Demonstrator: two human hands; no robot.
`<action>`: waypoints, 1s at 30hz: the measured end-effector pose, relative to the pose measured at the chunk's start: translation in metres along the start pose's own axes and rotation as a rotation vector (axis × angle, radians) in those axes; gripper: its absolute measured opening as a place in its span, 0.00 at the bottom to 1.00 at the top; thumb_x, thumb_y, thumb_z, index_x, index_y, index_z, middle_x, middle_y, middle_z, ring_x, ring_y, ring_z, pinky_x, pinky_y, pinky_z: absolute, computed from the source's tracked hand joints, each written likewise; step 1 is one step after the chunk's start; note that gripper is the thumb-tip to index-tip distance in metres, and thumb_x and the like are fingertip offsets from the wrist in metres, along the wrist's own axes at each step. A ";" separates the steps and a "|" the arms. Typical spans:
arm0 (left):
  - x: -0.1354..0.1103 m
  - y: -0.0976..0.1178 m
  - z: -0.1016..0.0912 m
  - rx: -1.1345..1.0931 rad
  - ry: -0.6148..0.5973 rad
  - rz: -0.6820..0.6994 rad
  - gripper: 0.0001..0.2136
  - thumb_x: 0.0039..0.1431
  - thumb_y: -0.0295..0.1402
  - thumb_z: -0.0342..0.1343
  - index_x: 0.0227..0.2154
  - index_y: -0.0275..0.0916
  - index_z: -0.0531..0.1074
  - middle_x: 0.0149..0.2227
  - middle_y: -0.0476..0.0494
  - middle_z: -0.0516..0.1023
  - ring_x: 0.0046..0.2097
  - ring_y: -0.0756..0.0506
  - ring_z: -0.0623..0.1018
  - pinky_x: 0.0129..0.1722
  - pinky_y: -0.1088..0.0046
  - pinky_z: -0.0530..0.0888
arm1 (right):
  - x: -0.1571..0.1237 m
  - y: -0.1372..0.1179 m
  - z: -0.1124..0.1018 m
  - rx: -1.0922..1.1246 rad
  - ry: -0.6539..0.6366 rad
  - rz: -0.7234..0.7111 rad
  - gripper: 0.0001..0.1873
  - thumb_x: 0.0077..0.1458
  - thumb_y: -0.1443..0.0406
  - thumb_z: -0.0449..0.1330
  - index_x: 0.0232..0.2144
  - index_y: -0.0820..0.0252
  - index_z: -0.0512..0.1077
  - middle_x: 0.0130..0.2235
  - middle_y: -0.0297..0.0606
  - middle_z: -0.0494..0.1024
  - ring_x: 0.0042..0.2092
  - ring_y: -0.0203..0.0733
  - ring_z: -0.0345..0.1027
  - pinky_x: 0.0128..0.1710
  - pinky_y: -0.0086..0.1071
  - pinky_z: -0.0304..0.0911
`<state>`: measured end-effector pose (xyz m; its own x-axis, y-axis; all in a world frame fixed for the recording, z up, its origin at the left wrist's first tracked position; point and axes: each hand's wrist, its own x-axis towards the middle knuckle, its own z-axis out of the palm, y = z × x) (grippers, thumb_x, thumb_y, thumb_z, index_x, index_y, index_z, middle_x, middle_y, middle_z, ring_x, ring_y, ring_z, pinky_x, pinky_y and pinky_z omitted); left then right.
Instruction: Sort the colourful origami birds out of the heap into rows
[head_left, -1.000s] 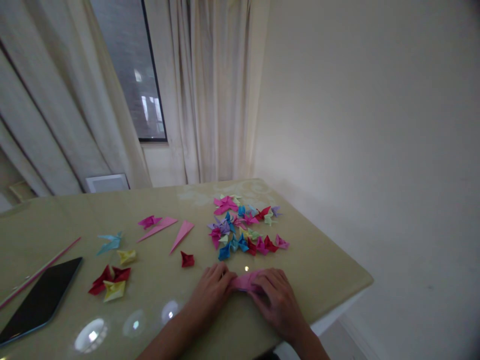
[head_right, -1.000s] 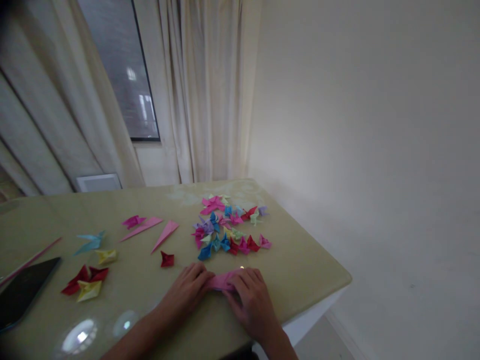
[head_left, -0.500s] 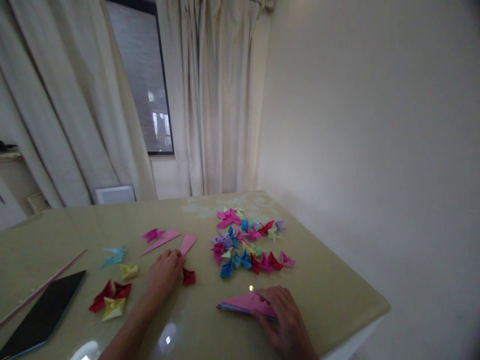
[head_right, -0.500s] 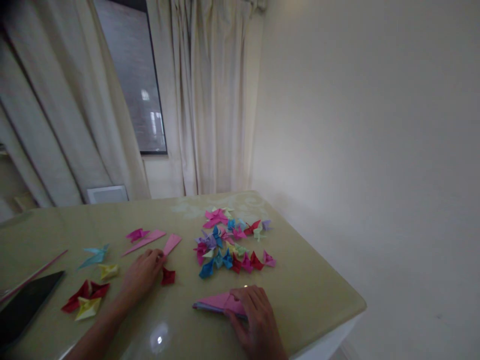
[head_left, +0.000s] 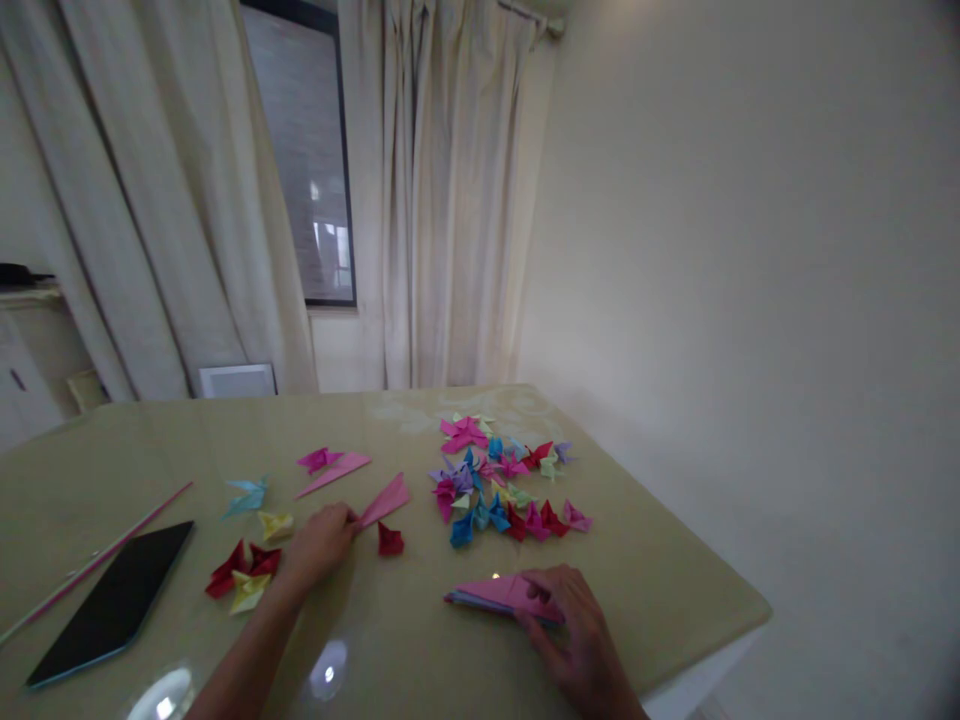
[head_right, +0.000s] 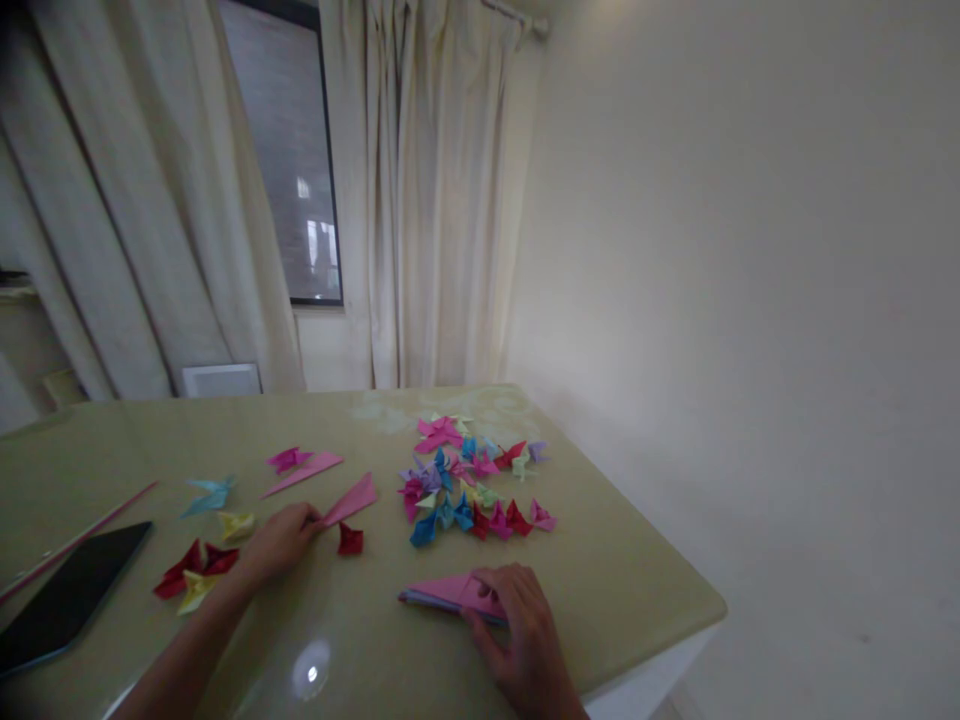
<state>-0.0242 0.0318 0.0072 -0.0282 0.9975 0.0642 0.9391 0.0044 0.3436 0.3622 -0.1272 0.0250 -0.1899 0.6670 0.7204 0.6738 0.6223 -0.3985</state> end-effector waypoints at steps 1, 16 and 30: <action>-0.001 0.000 -0.001 -0.020 0.027 0.009 0.07 0.65 0.33 0.54 0.34 0.39 0.76 0.42 0.35 0.84 0.47 0.36 0.82 0.45 0.63 0.74 | 0.001 0.000 0.000 0.008 0.005 0.000 0.12 0.65 0.65 0.64 0.50 0.53 0.74 0.37 0.38 0.79 0.38 0.45 0.74 0.37 0.35 0.72; -0.083 0.136 0.004 -0.928 0.047 0.695 0.08 0.69 0.35 0.56 0.34 0.41 0.72 0.35 0.46 0.77 0.38 0.47 0.78 0.38 0.72 0.75 | -0.007 0.008 -0.002 0.108 0.084 0.125 0.24 0.68 0.51 0.61 0.60 0.56 0.69 0.46 0.45 0.80 0.44 0.49 0.77 0.43 0.39 0.75; -0.087 0.132 0.041 -0.655 -0.027 0.817 0.12 0.73 0.37 0.53 0.47 0.44 0.81 0.43 0.40 0.84 0.45 0.44 0.82 0.46 0.70 0.79 | -0.002 0.018 0.004 0.174 0.214 0.401 0.15 0.65 0.56 0.62 0.48 0.58 0.73 0.26 0.27 0.69 0.29 0.39 0.69 0.31 0.29 0.66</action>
<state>0.1161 -0.0515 0.0086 0.5465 0.6812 0.4871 0.2997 -0.7022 0.6459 0.3718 -0.1158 0.0141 0.2237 0.7804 0.5839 0.5312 0.4047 -0.7443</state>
